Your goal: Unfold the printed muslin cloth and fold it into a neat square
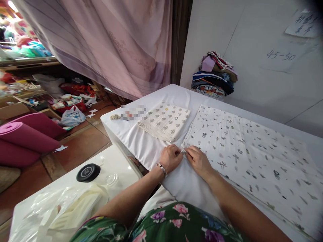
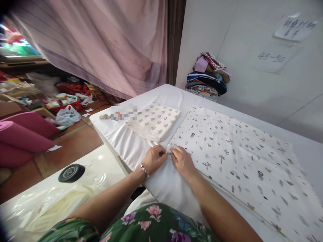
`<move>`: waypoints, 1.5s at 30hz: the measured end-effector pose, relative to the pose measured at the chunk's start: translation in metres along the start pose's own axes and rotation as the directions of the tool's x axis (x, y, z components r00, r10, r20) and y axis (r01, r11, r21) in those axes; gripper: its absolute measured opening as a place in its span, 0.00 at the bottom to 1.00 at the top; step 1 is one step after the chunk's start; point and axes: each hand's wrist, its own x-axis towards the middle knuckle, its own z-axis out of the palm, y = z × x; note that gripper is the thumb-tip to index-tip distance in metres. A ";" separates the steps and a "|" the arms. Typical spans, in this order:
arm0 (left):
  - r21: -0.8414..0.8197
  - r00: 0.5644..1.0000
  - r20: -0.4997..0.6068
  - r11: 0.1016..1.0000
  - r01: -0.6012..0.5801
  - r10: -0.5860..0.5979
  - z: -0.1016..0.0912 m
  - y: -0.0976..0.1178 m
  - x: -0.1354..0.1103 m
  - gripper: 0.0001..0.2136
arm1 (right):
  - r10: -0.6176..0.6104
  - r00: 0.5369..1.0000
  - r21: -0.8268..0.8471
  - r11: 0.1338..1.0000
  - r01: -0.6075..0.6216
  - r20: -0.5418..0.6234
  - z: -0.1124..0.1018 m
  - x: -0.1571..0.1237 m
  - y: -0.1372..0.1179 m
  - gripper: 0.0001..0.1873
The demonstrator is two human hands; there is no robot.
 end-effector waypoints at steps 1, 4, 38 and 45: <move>-0.002 1.000 -0.002 1.000 0.008 -0.008 0.000 0.000 0.000 0.05 | -0.009 1.000 0.008 1.000 0.009 -0.029 -0.001 -0.001 -0.001 0.12; -0.020 1.000 -0.014 1.000 0.016 -0.016 0.000 0.001 0.000 0.05 | -0.025 0.995 0.010 1.000 0.026 -0.092 -0.004 -0.003 -0.004 0.13; 0.126 1.000 0.003 0.992 -0.011 0.011 -0.001 0.001 0.001 0.06 | -0.030 0.986 -0.016 0.999 0.027 -0.167 -0.003 -0.005 -0.009 0.11; -0.468 0.954 0.173 0.832 0.299 -0.246 -0.005 0.000 0.008 0.07 | -0.071 0.995 -0.139 0.989 0.060 -0.074 -0.006 -0.005 -0.013 0.12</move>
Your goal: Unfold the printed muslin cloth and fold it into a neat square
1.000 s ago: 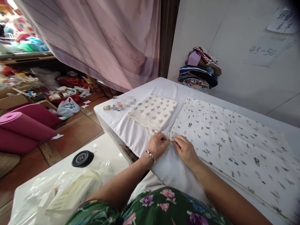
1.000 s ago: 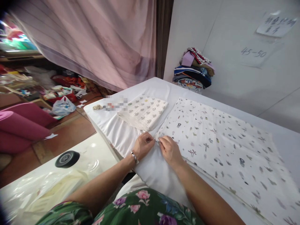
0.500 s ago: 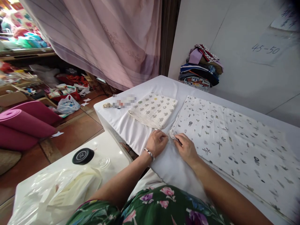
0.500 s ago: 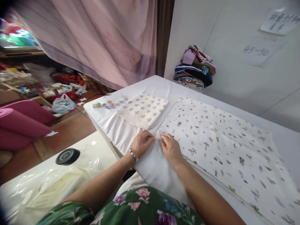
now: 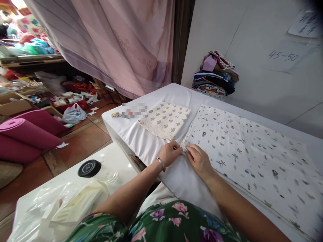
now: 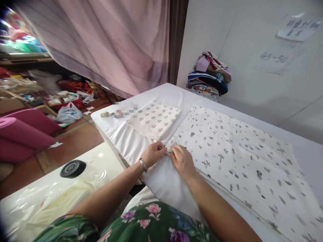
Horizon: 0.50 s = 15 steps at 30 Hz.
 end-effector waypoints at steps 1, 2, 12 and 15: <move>-0.126 0.999 0.031 0.991 0.045 -0.041 0.001 -0.001 0.000 0.07 | 0.003 1.000 0.002 1.000 -0.003 0.011 0.001 0.000 0.000 0.12; -0.244 0.995 0.059 0.965 0.093 -0.080 0.001 -0.001 0.000 0.07 | 0.004 1.000 0.005 1.000 -0.004 0.020 0.002 0.000 -0.001 0.12; -0.364 0.995 0.098 0.929 0.062 -0.028 0.003 -0.006 -0.002 0.18 | 0.007 0.996 0.008 1.000 -0.008 0.090 0.007 -0.001 -0.001 0.11; -0.313 0.994 0.108 0.949 0.032 0.002 0.004 -0.008 0.000 0.19 | 0.019 0.996 0.074 0.997 -0.026 0.092 0.008 -0.001 0.001 0.09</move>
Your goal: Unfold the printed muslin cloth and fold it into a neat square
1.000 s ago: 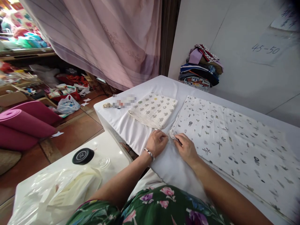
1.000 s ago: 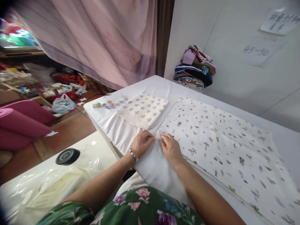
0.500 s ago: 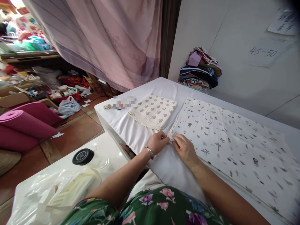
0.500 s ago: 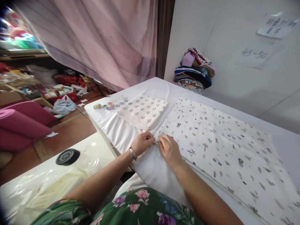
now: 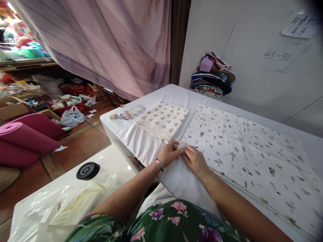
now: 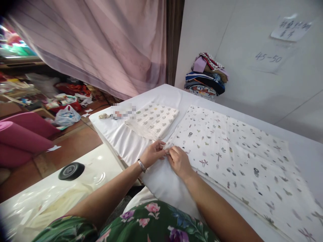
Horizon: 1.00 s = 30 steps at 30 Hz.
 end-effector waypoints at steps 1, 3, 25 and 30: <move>0.005 1.000 0.010 1.000 0.009 -0.009 0.000 0.000 0.001 0.19 | 0.001 1.000 0.042 0.999 -0.001 0.007 0.000 0.000 0.001 0.08; 0.013 0.999 0.024 0.999 0.032 -0.032 -0.001 0.003 0.002 0.18 | 0.001 1.000 0.138 0.990 -0.005 0.027 0.000 0.000 0.004 0.10; 0.241 0.993 -0.084 0.965 0.105 -0.087 0.000 0.006 0.021 0.15 | 0.046 0.998 -0.112 0.993 -0.049 -0.031 -0.063 -0.080 0.038 0.11; 0.191 0.990 -0.102 0.975 0.112 -0.094 0.002 0.010 0.019 0.14 | 0.007 1.000 -0.219 0.976 -0.002 0.021 -0.061 -0.072 0.032 0.11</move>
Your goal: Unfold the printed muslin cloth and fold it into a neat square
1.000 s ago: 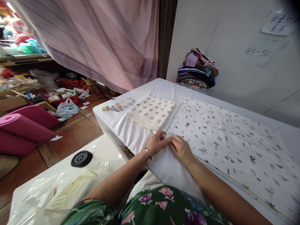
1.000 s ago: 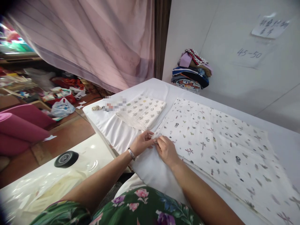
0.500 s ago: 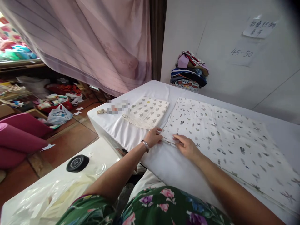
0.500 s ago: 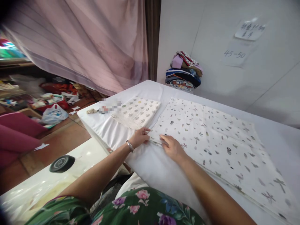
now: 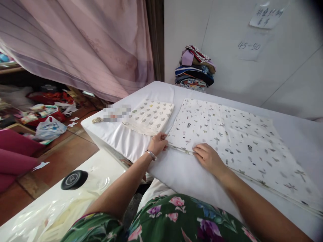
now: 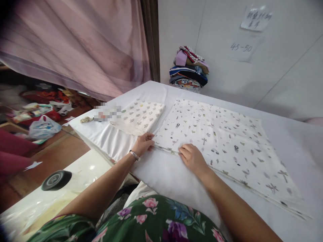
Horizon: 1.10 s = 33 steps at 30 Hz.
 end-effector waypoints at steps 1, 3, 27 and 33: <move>-0.017 1.000 -0.001 1.000 0.012 -0.012 0.000 0.000 0.000 0.14 | 0.000 1.000 -0.013 1.000 0.000 0.008 -0.001 0.001 0.000 0.11; -0.044 0.999 -0.005 0.999 0.031 -0.031 0.001 0.001 0.001 0.14 | -0.004 1.000 -0.022 1.000 0.004 0.022 -0.002 0.000 0.002 0.12; 0.000 0.998 -0.022 0.998 -0.066 0.066 0.001 -0.008 0.001 0.14 | -0.029 0.999 -0.037 0.999 0.027 -0.033 -0.002 -0.001 0.005 0.14; 0.015 0.997 -0.037 0.998 -0.064 0.064 0.002 -0.006 -0.002 0.15 | -0.029 0.999 -0.123 0.992 0.033 0.034 -0.005 0.002 0.003 0.11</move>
